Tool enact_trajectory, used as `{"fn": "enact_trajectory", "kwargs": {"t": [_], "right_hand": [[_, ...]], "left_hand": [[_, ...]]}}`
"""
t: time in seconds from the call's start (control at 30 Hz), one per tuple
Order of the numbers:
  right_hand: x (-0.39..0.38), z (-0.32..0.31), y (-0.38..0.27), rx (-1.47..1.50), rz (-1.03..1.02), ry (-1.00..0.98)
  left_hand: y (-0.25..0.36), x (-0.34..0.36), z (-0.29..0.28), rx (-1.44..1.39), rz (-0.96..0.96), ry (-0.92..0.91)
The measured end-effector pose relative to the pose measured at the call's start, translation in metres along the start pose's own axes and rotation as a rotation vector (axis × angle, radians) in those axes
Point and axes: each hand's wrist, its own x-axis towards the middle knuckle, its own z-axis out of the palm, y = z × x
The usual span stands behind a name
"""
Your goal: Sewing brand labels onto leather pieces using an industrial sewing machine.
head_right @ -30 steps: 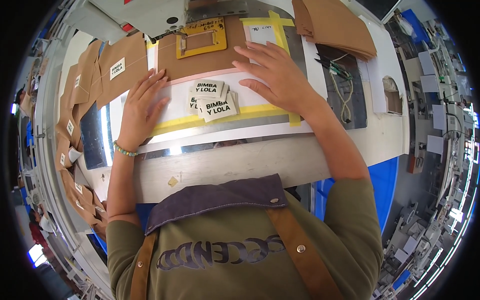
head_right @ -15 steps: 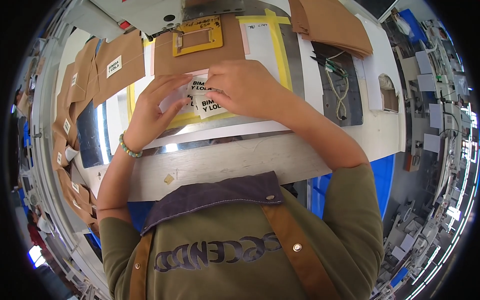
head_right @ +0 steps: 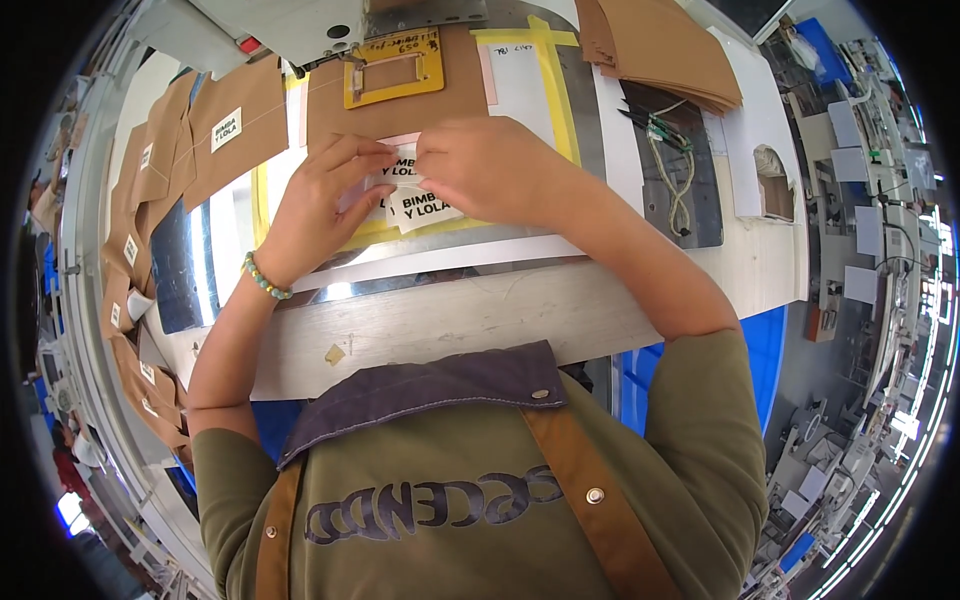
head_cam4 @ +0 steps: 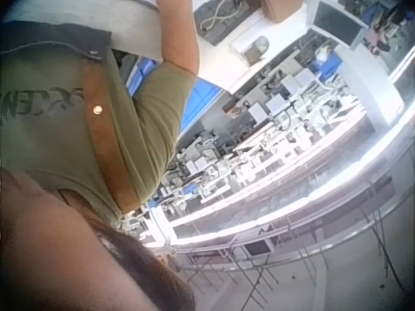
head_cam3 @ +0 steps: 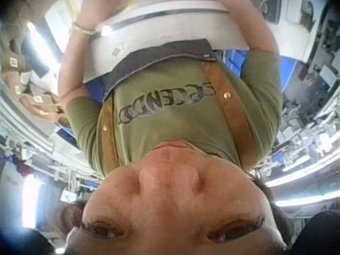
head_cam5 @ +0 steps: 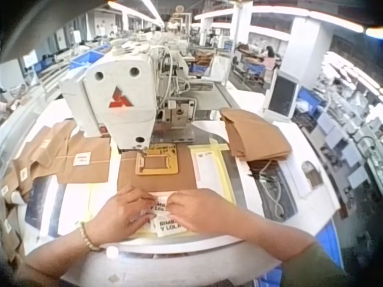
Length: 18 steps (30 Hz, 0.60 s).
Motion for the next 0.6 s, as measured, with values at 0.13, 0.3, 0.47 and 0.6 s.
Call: {"fn": "enact_trajectory", "kwargs": {"t": [0.13, 0.3, 0.47, 0.6], "right_hand": [[0.005, 0.001, -0.007, -0.217, -0.062, -0.039], [0.009, -0.007, -0.012, -0.185, 0.028, 0.097], [0.014, -0.006, -0.02, 0.16, 0.179, 0.233], [0.025, -0.012, -0.01, 0.946, 0.616, 0.047]], "left_hand": [[0.001, 0.0, -0.001, 0.025, 0.021, -0.001], [0.003, -0.001, -0.006, 0.056, 0.018, 0.042], [0.0, 0.001, -0.017, 0.314, 0.284, 0.231], [-0.002, 0.002, -0.027, 0.538, 0.511, 0.284]]}}
